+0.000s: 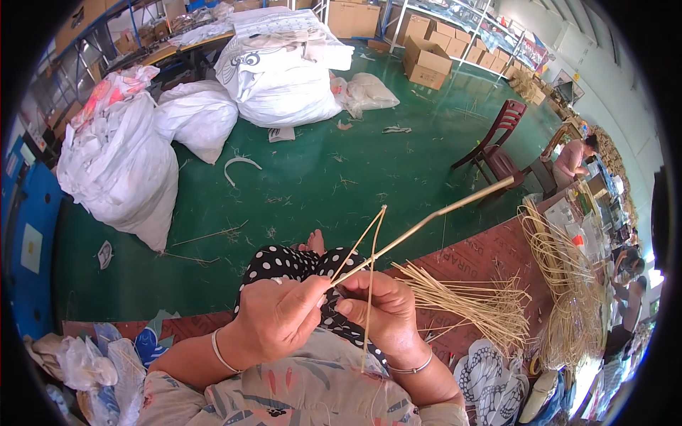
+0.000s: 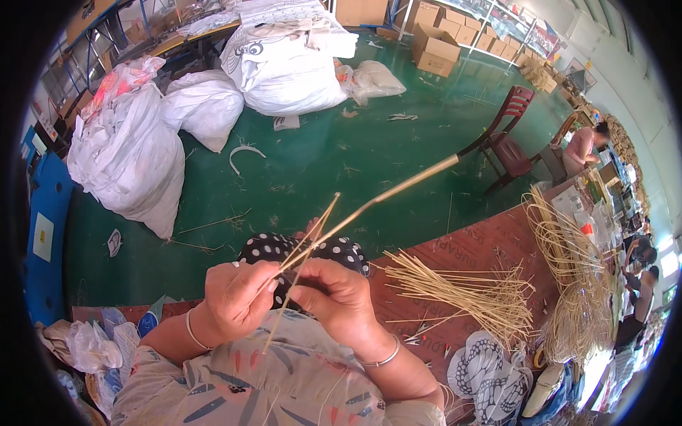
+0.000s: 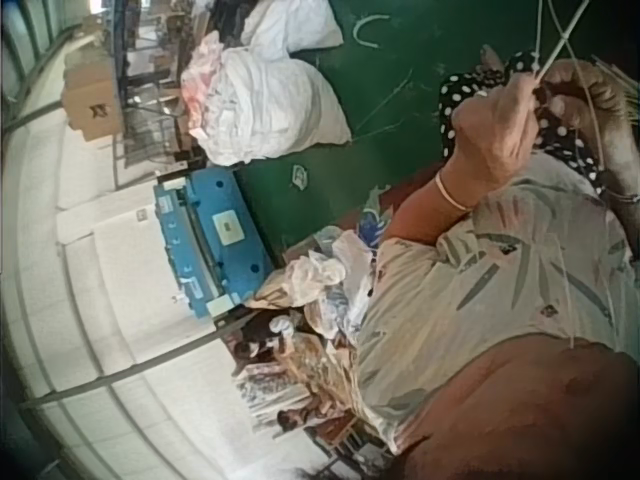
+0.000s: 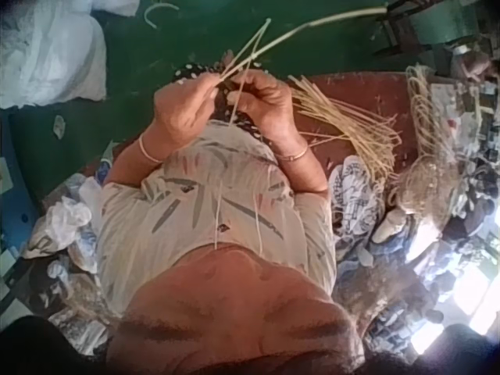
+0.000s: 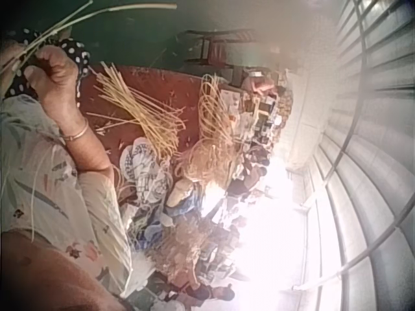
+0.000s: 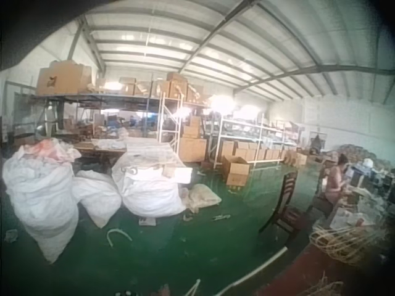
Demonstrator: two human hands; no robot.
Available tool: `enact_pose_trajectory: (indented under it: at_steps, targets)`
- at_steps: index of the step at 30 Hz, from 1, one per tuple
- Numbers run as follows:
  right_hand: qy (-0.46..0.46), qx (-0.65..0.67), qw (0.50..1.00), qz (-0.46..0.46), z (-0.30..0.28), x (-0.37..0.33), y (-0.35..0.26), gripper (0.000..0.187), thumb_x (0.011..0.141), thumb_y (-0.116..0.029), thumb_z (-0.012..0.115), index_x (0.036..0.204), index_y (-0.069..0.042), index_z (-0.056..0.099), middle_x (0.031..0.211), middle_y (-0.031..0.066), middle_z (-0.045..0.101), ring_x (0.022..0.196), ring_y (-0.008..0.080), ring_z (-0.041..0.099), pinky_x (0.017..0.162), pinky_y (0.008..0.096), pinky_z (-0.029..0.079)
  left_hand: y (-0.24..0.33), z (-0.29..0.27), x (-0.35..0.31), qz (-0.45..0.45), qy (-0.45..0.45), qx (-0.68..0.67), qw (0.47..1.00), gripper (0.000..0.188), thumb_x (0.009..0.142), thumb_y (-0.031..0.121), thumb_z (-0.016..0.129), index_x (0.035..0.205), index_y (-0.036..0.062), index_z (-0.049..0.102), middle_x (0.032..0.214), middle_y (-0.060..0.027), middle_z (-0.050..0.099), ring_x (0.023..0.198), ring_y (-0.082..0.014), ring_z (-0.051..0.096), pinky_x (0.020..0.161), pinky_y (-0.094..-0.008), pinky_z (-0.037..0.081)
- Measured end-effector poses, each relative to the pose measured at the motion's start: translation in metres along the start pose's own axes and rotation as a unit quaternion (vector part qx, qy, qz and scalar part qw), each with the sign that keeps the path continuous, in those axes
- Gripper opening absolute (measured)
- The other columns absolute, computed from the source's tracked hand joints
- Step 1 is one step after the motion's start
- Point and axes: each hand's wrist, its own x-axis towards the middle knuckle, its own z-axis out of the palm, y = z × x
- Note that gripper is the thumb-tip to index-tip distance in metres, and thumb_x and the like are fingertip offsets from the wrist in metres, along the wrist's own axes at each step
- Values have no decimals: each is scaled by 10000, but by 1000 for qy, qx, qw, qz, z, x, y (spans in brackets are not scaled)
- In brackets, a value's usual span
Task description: The person sits on a red mat on the floor and weaves thin bamboo strips together by hand. They repeatedly wrap a flexible strip around a bundle of straight bamboo sticks to create a woven structure. The person works continuously on the same item, manipulating the bamboo with both hands.
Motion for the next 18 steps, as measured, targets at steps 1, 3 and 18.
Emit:
enact_pose_trajectory:
  at_steps: [1,3,18]
  targets:
    - [-2,16,1000,7,1,0,-1,221,761,72,605,973,14,584,871,9,589,774,55,523,689,190,451,0,1,0,0,1,-4,1000,273,685,-64,582,947,-5,537,591,-70,542,419,-193,502,380,-286,355]
    - [-3,9,1000,9,-1,0,0,223,759,70,608,975,15,583,878,12,591,781,58,527,695,191,453,1,1,0,-2,-1,-9,1000,267,687,-64,580,944,-5,537,592,-73,544,418,-196,502,380,-287,355]
    - [4,-80,996,-30,-3,-3,5,224,728,69,639,937,13,582,829,16,577,747,56,523,651,186,450,3,0,1,-21,7,-37,999,244,700,-57,579,936,-12,540,574,-73,541,408,-189,498,377,-284,340]
